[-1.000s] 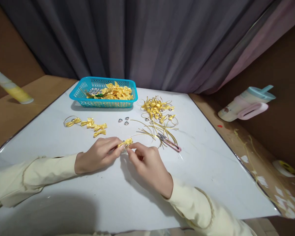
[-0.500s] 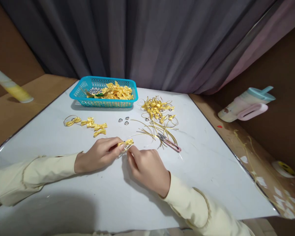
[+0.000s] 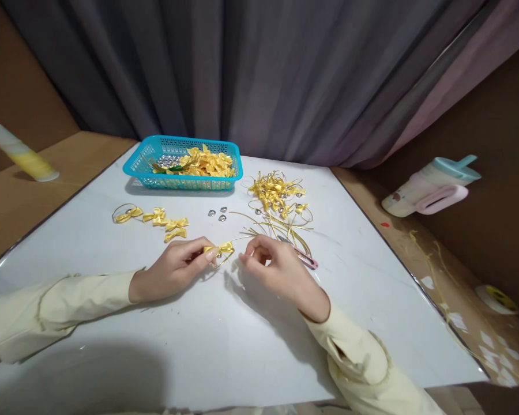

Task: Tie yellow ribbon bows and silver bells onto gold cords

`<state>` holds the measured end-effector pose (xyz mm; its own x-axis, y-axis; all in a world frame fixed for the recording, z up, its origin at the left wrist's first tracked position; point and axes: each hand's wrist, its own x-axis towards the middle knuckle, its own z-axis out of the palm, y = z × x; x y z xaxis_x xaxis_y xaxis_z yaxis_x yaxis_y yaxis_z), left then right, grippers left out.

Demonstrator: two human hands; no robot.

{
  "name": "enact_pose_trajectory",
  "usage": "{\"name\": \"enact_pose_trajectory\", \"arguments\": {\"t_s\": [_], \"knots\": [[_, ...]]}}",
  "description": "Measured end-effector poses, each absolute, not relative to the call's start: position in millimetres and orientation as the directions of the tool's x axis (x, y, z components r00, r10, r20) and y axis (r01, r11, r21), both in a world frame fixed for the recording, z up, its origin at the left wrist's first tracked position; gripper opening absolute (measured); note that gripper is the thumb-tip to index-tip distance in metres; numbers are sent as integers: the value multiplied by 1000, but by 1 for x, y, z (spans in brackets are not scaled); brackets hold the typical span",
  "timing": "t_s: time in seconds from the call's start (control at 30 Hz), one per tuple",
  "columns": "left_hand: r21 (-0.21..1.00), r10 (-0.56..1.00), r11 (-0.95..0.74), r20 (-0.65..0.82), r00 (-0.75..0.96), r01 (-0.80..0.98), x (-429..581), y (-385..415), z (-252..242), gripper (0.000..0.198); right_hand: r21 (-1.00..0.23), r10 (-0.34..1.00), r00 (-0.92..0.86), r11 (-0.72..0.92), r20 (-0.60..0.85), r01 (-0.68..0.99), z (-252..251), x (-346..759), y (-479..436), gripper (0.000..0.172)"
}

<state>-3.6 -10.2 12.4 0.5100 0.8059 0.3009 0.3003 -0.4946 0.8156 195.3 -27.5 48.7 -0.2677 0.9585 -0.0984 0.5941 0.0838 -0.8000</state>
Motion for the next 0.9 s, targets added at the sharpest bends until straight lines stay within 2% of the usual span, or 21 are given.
{"name": "enact_pose_trajectory", "arguments": {"t_s": [0.07,0.2,0.43,0.67,0.9], "knots": [[818,808,-494,305,505,296,-4,-10,12,26,-829,939,-302,36,-163,559,49,199,-24,9],[815,807,-499,314,501,294,-4,-10,13,26,-855,899,-356,-36,-254,517,49,199,-22,18],[805,797,-520,338,500,284,-4,-10,12,26,-870,814,-463,-101,-351,483,49,190,-26,25],[801,792,-530,351,500,277,-4,-10,13,26,-880,836,-501,47,-224,472,35,187,-29,35],[842,799,-489,329,503,227,-5,-10,14,25,-823,853,-518,244,-70,514,37,186,-31,39]]}}
